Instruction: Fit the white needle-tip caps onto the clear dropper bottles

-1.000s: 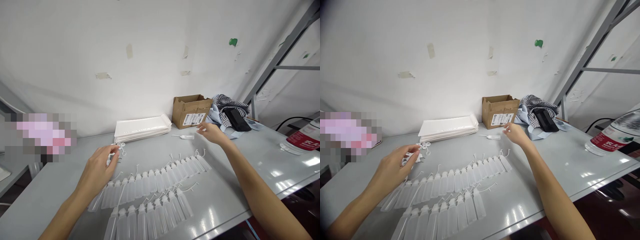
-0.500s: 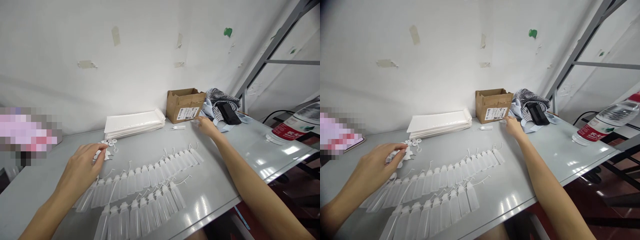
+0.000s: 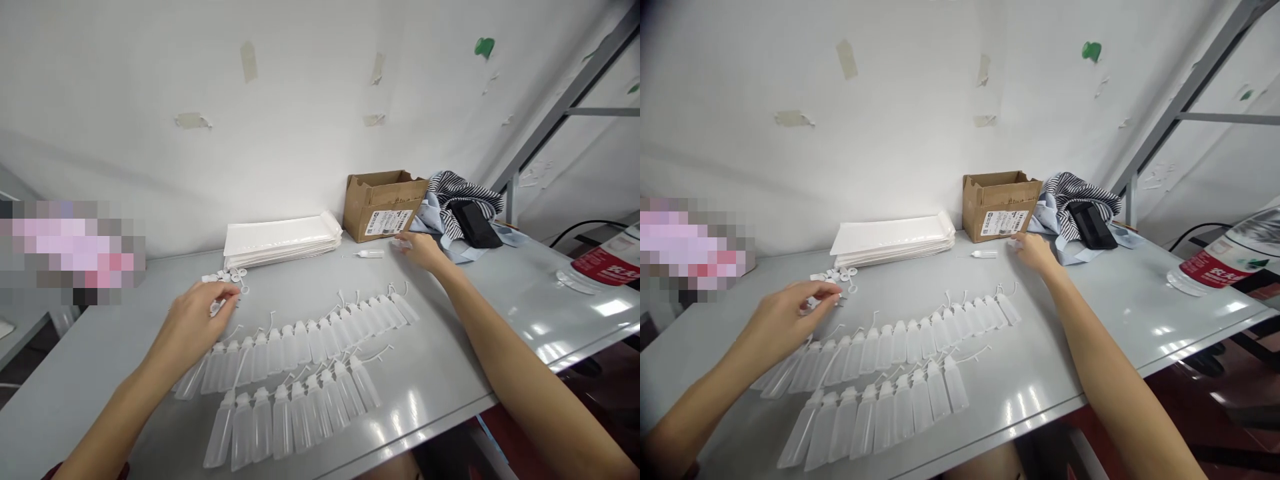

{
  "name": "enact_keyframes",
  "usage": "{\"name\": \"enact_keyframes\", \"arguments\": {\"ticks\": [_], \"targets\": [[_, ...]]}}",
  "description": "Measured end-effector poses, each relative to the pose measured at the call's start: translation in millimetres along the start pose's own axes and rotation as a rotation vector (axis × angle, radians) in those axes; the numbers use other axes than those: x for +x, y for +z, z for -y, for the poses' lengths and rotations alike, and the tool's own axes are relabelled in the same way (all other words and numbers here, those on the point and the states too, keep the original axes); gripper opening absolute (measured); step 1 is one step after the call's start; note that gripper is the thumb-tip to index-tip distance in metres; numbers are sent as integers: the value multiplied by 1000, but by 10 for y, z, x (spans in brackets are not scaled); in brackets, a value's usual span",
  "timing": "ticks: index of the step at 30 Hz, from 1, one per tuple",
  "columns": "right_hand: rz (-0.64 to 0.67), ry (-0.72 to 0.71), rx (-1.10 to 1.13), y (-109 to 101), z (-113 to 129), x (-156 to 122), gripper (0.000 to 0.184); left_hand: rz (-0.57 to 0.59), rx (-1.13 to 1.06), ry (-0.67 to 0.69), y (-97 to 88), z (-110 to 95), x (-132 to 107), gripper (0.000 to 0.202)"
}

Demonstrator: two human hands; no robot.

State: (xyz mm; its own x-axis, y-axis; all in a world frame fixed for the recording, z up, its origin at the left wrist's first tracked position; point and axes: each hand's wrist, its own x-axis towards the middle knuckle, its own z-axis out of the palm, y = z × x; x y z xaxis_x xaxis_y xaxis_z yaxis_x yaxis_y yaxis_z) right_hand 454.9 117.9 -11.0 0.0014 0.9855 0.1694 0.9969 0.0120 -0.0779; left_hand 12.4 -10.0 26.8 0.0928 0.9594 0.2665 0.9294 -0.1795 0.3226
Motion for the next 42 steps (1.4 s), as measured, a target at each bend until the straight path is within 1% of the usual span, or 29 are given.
{"name": "enact_keyframes", "arguments": {"ticks": [3, 7, 11, 13, 16, 19, 21, 23, 26, 30, 32, 35, 39, 40, 41, 42], "targets": [[4, -17, 34, 4, -2, -5, 29, 24, -14, -20, 4, -19, -5, 29], [-21, -29, 83, -18, 27, -29, 27, 24, 0, -61, -69, 61, 21, 28], [-94, -24, 140, -120, 136, -71, 19, 28, 40, -94, -185, 180, 48, 25], [-147, -36, 177, -200, 233, -109, 22, 14, 61, -98, -207, 215, 54, 26], [-235, -78, 237, -315, 438, -200, 25, -11, 84, -55, -138, 217, 61, 30], [-300, -164, 303, -390, 702, -337, 23, 5, 86, 51, 22, 165, 70, 34], [-315, -245, 351, -414, 885, -450, 21, 28, 90, 113, 125, 120, 81, 35], [-309, -340, 398, -423, 1055, -572, 19, 40, 103, 143, 196, 84, 97, 34], [-276, -470, 454, -411, 1262, -749, 18, 52, 120, 155, 245, 64, 136, 32], [-240, -641, 519, -378, 1446, -944, 20, 71, 111, 163, 264, 73, 194, 27], [-228, -700, 546, -378, 1510, -1020, 20, 71, 90, 171, 249, 53, 197, 26], [-183, -722, 620, -411, 1587, -1117, 20, 48, 15, 184, 173, -61, 134, 25], [-49, -710, 790, -466, 1675, -1225, 19, -7, -160, 183, 32, -345, -54, 22], [-25, -704, 823, -472, 1692, -1249, 19, -25, -214, 178, 11, -415, -103, 21], [-11, -697, 853, -472, 1707, -1271, 20, -37, -326, 156, -2, -477, -146, 18], [-1, -688, 876, -469, 1719, -1292, 21, -29, -398, 156, -6, -529, -182, 17]]}}
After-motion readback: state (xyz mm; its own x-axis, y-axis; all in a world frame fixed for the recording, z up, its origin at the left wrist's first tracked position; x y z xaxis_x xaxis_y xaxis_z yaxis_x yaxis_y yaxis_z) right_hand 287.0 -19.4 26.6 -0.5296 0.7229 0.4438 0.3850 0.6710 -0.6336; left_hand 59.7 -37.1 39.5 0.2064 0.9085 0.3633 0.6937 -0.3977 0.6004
